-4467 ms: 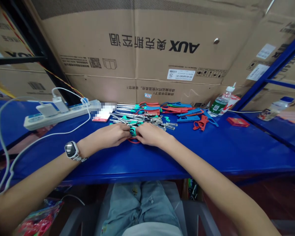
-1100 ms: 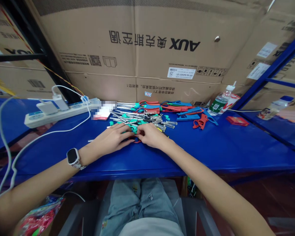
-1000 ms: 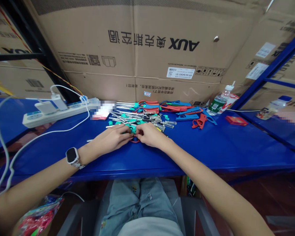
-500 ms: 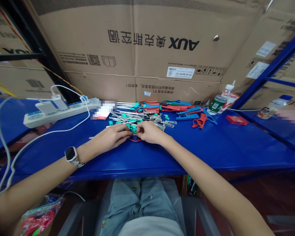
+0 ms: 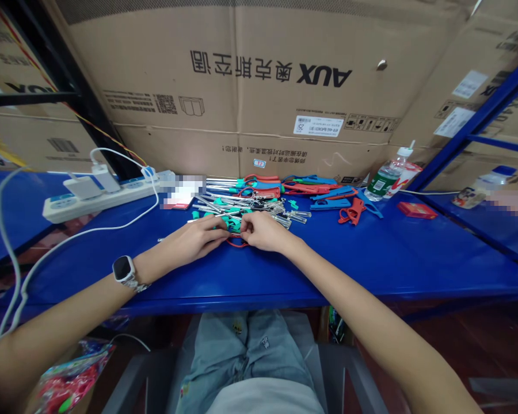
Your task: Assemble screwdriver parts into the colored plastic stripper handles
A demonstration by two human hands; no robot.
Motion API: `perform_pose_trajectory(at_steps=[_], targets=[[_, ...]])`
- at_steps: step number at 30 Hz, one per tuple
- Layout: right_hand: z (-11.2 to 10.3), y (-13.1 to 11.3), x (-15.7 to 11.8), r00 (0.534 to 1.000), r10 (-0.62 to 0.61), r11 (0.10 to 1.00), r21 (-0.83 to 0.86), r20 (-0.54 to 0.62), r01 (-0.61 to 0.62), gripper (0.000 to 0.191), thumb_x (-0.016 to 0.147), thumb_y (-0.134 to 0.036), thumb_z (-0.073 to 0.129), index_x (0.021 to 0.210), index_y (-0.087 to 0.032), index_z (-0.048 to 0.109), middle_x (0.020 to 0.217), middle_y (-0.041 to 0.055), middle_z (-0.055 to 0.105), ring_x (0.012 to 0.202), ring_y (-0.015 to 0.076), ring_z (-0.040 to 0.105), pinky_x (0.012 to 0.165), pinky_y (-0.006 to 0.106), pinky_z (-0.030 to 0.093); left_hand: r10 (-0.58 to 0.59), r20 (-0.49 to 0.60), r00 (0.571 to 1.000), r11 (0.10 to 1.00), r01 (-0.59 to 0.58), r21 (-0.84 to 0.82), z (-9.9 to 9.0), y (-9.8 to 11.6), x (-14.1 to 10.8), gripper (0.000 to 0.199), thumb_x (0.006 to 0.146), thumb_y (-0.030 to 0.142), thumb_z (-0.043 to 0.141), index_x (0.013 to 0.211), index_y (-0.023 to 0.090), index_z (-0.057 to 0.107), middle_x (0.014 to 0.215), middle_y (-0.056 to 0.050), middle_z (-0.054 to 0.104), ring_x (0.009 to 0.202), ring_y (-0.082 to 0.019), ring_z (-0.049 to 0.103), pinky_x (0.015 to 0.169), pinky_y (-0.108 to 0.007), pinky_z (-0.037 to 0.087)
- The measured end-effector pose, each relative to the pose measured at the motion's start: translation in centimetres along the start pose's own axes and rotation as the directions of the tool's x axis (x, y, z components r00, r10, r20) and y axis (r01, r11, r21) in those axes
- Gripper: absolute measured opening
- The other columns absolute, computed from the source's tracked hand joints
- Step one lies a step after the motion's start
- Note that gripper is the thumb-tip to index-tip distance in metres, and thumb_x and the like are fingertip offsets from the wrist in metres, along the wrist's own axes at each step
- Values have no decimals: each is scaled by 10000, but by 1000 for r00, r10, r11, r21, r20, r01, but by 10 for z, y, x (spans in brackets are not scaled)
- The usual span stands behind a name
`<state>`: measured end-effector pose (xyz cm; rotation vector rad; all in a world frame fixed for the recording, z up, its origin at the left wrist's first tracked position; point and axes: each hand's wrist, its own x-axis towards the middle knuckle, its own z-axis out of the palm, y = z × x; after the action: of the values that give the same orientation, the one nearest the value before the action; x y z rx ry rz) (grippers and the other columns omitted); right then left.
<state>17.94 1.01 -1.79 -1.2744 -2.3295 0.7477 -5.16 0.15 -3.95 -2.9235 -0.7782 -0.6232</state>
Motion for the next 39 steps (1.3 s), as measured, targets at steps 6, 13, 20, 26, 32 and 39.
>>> perform_pose_trajectory(at_steps=[6, 13, 20, 26, 32, 39], targets=[[3, 5, -3, 998, -54, 999, -1, -17, 54, 123, 871, -66, 591, 810, -172, 587, 680, -17, 613, 610, 116, 537, 619, 242, 381, 15, -1, 1000, 1000, -15, 2, 2, -1, 0, 320, 1077, 232, 416, 1053, 154, 725, 1013, -104, 644, 942, -220, 605, 833, -371, 542], [3, 3, -4, 998, -62, 996, -70, -13, 61, 139, 888, -68, 578, 803, -174, 601, 660, -20, 611, 599, 115, 529, 611, 243, 359, -81, 5, 997, 994, 81, -80, -1, -4, -5, 270, 1033, 248, 492, 1214, 157, 669, 1136, -110, 632, 989, -213, 645, 872, -376, 573], [1, 1, -3, 1000, -23, 998, -52, 8, 23, 153, 886, -54, 591, 787, -168, 618, 652, -12, 614, 595, 119, 535, 607, 248, 368, -87, 71, 994, 996, 89, -27, -5, -12, -10, 293, 1028, 211, 486, 1223, 186, 703, 1141, -99, 644, 1028, -213, 651, 900, -354, 566], [1, -2, -5, 1000, -18, 999, -33, 16, 18, 162, 892, -47, 583, 787, -166, 615, 655, -16, 605, 598, 115, 525, 618, 245, 372, -126, 54, 991, 992, 127, -17, -11, -13, -10, 328, 956, 221, 583, 1272, 162, 645, 1190, -121, 640, 1081, -244, 639, 943, -396, 555], [2, -2, -6, 999, -36, 998, -44, 7, 36, 162, 893, -54, 585, 782, -171, 608, 645, -20, 598, 590, 115, 516, 618, 250, 368, -118, 102, 988, 993, 117, 13, -20, -20, -10, 154, 916, 185, 587, 1013, 158, 705, 1007, -94, 631, 961, -239, 631, 878, -392, 532], [2, 0, -6, 998, -55, 998, -38, 16, 55, 161, 894, -57, 589, 786, -175, 608, 633, -25, 594, 580, 115, 513, 619, 250, 369, -94, 120, 988, 996, 93, 11, -20, -15, -8, 208, 1011, 170, 470, 1010, 160, 678, 1010, -85, 637, 916, -198, 611, 829, -341, 492]])
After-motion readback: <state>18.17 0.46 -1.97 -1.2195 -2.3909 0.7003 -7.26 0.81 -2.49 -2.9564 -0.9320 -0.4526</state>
